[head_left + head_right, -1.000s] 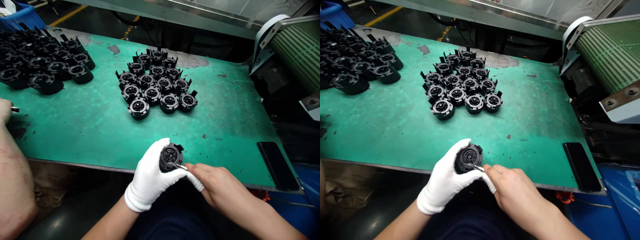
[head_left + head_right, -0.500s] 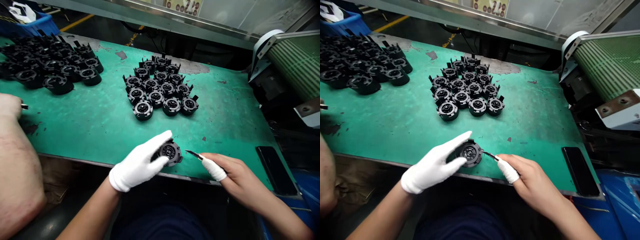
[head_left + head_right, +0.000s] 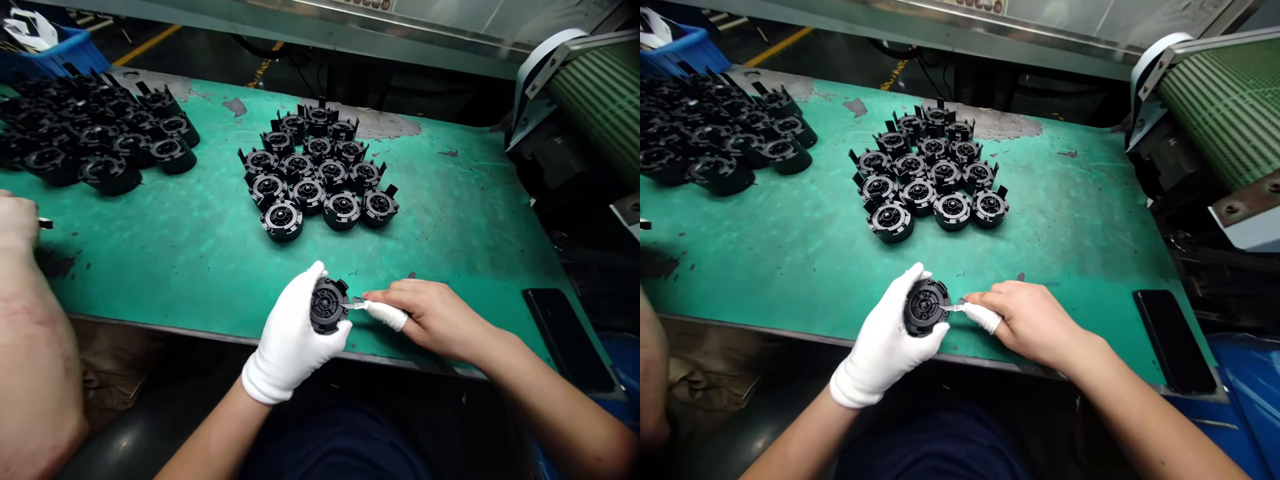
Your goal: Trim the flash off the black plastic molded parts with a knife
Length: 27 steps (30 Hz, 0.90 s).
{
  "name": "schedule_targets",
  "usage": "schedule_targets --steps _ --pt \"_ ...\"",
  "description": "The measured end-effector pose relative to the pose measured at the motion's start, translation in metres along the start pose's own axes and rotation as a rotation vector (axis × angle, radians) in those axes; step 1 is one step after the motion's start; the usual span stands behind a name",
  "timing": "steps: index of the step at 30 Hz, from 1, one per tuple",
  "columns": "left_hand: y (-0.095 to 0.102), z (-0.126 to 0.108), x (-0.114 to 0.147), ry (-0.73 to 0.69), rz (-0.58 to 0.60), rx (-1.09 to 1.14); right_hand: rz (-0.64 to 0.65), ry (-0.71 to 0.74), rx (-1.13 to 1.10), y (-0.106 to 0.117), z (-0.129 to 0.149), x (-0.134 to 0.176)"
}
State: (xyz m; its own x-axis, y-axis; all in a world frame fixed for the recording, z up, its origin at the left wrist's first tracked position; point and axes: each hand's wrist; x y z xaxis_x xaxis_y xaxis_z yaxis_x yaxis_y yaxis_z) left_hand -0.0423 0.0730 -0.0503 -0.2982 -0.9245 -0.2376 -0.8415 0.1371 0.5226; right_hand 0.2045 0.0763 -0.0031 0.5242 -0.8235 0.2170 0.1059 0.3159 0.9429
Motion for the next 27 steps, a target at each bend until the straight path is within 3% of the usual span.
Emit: schedule_targets --steps 3,8,14,20,27 --pt "0.002 0.0 -0.002 -0.002 0.008 0.004 0.036 0.043 0.083 0.006 -0.003 -0.01" --pt "0.0 0.001 -0.002 -0.004 -0.002 0.012 0.044 -0.042 0.252 0.008 0.002 -0.014" --pt "-0.001 0.003 -0.001 -0.019 -0.024 0.0 0.02 -0.04 0.181 -0.002 0.007 -0.005" --pt "-0.004 0.004 0.001 -0.034 -0.049 -0.014 -0.009 -0.173 0.257 -0.009 0.017 -0.007" --pt "-0.006 0.007 0.003 -0.055 -0.062 -0.017 -0.017 -0.194 0.1 -0.013 0.028 -0.004"
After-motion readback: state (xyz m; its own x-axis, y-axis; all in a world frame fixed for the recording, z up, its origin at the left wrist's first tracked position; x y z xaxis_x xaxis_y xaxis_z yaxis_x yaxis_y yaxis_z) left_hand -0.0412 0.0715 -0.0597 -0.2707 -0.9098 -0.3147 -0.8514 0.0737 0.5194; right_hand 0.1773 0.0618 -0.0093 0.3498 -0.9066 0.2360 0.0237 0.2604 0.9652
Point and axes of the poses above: each hand's wrist, its own x-axis away from the middle knuckle, its own y-axis out of the back of the hand, z = x × y, and after that the axes turned 13 degrees about x, right-handed
